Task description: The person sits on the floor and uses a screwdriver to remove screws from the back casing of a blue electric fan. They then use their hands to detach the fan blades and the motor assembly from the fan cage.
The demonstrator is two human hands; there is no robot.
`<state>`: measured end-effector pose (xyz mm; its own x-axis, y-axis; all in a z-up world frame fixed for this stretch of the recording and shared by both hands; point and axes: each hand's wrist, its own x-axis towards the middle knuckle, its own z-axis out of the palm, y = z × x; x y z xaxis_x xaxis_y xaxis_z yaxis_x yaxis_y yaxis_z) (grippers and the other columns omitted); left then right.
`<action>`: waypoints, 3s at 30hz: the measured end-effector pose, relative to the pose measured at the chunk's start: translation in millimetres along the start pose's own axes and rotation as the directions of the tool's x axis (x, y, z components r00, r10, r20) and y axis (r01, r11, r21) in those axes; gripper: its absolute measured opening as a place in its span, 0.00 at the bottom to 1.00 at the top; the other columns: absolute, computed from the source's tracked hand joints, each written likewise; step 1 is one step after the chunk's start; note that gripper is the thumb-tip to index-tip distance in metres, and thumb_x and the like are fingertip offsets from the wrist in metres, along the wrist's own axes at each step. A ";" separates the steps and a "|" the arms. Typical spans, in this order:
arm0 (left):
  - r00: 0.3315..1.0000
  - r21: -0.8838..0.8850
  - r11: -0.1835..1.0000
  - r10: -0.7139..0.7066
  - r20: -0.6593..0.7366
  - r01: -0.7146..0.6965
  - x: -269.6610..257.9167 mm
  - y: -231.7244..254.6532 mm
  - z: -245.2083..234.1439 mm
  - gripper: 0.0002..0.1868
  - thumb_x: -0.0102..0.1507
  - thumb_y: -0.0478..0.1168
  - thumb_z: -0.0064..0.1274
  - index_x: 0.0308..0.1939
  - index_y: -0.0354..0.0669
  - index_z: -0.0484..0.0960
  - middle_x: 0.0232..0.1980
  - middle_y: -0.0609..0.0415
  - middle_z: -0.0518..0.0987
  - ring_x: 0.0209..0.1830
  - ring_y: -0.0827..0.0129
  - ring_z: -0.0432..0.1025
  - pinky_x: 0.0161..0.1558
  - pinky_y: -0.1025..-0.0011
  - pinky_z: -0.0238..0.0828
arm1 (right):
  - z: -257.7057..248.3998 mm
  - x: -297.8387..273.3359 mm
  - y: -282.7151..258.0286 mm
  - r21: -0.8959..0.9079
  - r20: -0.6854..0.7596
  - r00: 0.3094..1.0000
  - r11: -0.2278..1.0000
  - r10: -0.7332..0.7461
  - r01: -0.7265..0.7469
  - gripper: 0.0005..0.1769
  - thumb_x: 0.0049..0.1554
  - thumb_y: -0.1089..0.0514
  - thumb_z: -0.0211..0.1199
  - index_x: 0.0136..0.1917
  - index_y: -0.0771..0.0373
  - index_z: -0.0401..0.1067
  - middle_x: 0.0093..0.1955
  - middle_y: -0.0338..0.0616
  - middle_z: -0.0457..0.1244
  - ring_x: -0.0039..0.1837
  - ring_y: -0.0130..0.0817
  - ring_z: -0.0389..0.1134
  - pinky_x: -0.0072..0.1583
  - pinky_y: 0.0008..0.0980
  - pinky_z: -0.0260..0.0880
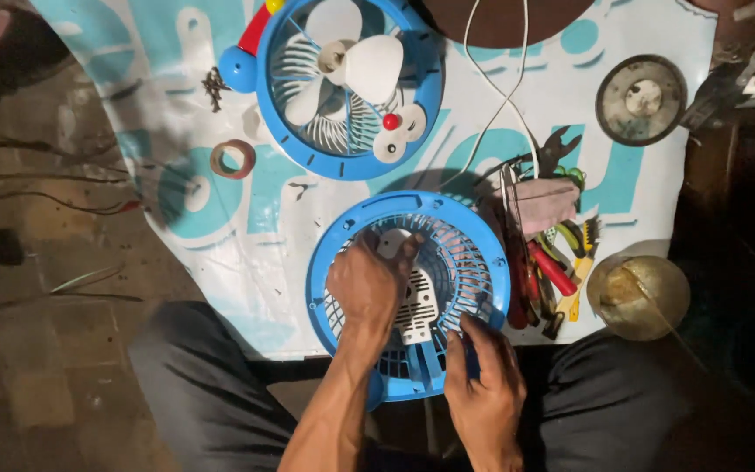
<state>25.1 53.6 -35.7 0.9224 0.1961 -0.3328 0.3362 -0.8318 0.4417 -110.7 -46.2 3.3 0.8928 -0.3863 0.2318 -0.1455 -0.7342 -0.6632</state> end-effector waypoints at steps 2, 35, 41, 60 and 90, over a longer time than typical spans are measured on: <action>1.000 0.001 1.000 0.002 0.004 -0.002 0.4 -1.1 1.4 0.26 0.55 0.66 0.58 0.33 0.47 0.80 0.30 0.48 0.84 0.32 0.42 0.77 0.30 0.49 0.68 | -0.6 0.7 0.8 -0.018 0.018 1.000 1.000 0.012 -0.012 0.10 0.58 0.64 0.64 0.54 0.65 0.75 0.50 0.44 0.70 0.51 0.37 0.72 0.57 0.35 0.72; 0.993 -0.060 0.992 0.111 -0.042 -0.114 1.8 -10.9 -0.1 0.31 0.53 0.73 0.55 0.28 0.48 0.79 0.23 0.56 0.79 0.20 0.61 0.70 0.23 0.61 0.64 | 3.8 -12.6 -1.9 0.430 -0.230 0.902 0.869 0.366 -0.243 0.10 0.61 0.69 0.61 0.56 0.73 0.69 0.51 0.54 0.68 0.49 0.37 0.73 0.54 0.29 0.78; 0.986 -0.043 0.987 0.148 -0.078 -0.152 0.0 -10.4 0.6 0.29 0.54 0.70 0.59 0.30 0.47 0.81 0.24 0.54 0.81 0.21 0.57 0.73 0.22 0.59 0.65 | 6.9 -13.1 -0.4 0.362 -0.242 0.912 0.903 0.332 -0.233 0.10 0.61 0.68 0.63 0.56 0.70 0.70 0.50 0.49 0.68 0.50 0.33 0.72 0.54 0.27 0.75; 0.992 -0.063 0.990 0.128 -0.015 -0.129 -0.1 -10.0 -2.7 0.25 0.55 0.65 0.58 0.35 0.47 0.81 0.28 0.50 0.83 0.28 0.46 0.77 0.27 0.52 0.68 | 8.7 -9.8 -0.7 0.207 -0.272 0.942 0.968 0.195 -0.140 0.09 0.60 0.65 0.64 0.53 0.70 0.72 0.51 0.52 0.67 0.55 0.42 0.71 0.57 0.37 0.77; 0.996 0.021 1.000 -0.012 0.089 0.010 2.1 3.1 -6.3 0.27 0.54 0.63 0.62 0.41 0.43 0.84 0.37 0.43 0.84 0.40 0.39 0.76 0.37 0.47 0.70 | 27.3 17.7 -9.0 0.038 0.132 0.979 0.987 -0.157 0.154 0.12 0.57 0.62 0.66 0.55 0.64 0.75 0.53 0.46 0.65 0.54 0.47 0.65 0.57 0.46 0.66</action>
<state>29.3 54.7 -29.8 0.8975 0.1591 -0.4113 0.3417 -0.8404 0.4207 -81.9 -31.2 -6.1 0.9529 -0.1890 0.2372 0.0094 -0.7632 -0.6461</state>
